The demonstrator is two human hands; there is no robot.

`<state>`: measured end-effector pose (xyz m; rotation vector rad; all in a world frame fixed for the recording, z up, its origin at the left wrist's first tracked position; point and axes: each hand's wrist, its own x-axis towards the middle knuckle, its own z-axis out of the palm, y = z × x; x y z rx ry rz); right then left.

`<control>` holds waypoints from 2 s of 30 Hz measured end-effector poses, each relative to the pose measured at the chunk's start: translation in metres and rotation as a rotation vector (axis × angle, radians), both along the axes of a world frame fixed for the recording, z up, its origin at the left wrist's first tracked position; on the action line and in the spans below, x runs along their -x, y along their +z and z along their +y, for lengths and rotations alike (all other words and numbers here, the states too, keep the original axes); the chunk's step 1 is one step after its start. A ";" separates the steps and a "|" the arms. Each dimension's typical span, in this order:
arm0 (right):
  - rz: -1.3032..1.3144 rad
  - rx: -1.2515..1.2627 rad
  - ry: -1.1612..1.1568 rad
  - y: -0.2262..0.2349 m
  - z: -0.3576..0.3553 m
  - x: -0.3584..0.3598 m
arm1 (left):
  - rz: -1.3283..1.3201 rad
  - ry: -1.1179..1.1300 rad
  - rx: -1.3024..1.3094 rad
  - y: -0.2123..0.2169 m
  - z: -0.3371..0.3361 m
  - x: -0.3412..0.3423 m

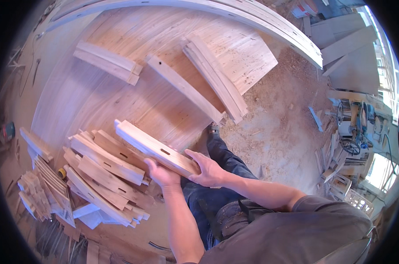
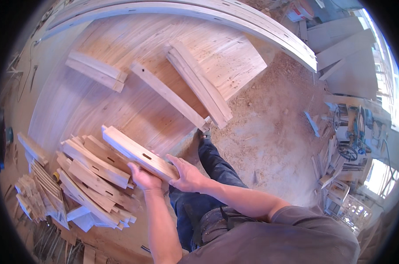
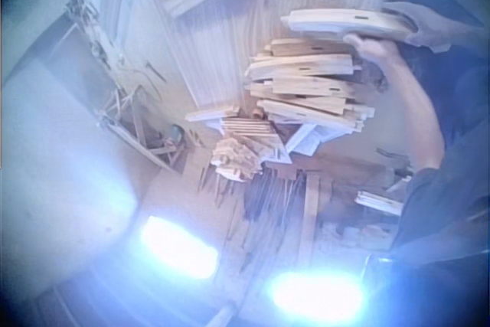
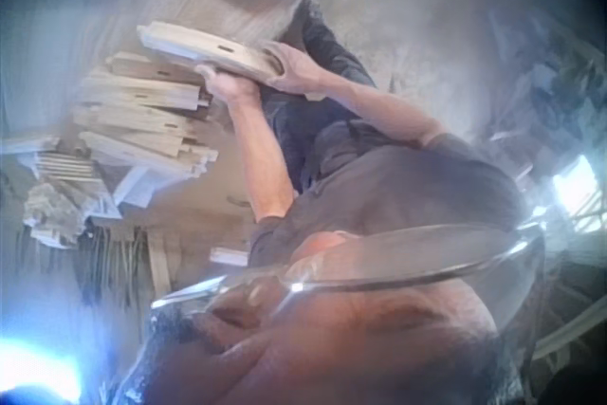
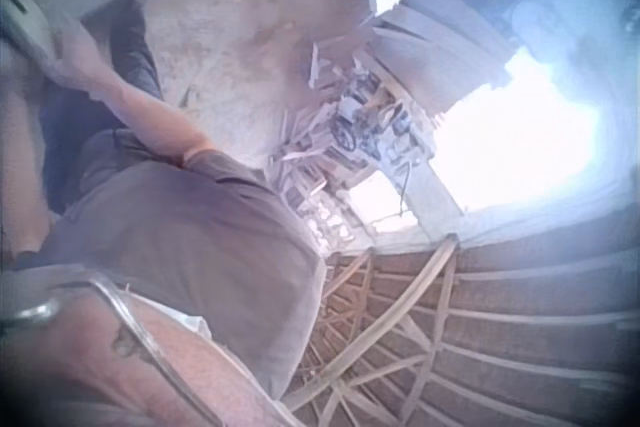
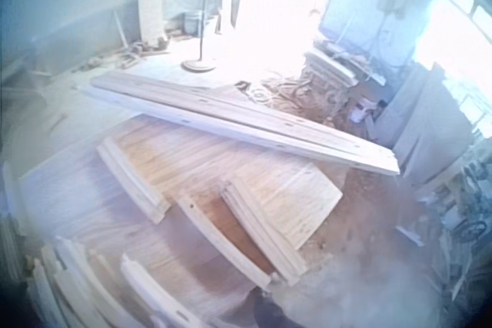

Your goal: The person moves pieces of wood from a stack on a machine, walks across a workshop, and sorts multiple wooden components into a larger pile on a workbench.

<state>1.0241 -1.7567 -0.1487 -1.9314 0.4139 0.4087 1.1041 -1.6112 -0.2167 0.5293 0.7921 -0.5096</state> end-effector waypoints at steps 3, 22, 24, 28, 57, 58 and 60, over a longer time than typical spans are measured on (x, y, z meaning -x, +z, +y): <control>0.141 0.129 0.069 0.010 -0.023 0.011 | -0.009 -0.058 -0.105 -0.012 -0.019 -0.009; -0.052 0.131 -0.363 0.006 -0.081 0.014 | -0.175 -0.168 0.045 0.016 -0.121 -0.048; -0.045 0.129 -0.386 0.008 -0.088 0.016 | -0.153 -0.157 -0.007 0.020 -0.136 -0.049; 0.098 0.108 -0.341 0.019 -0.108 0.015 | -0.133 -0.205 -0.025 0.018 -0.154 -0.047; -0.403 0.539 -0.399 -0.030 -0.203 0.004 | -0.334 -1.034 -1.279 -0.031 -0.227 -0.039; -0.367 0.438 -0.417 -0.030 -0.187 0.004 | -0.332 -0.998 -1.275 -0.034 -0.223 -0.039; -0.283 0.239 -0.458 -0.036 -0.160 0.005 | -0.327 -0.939 -1.260 -0.037 -0.215 -0.031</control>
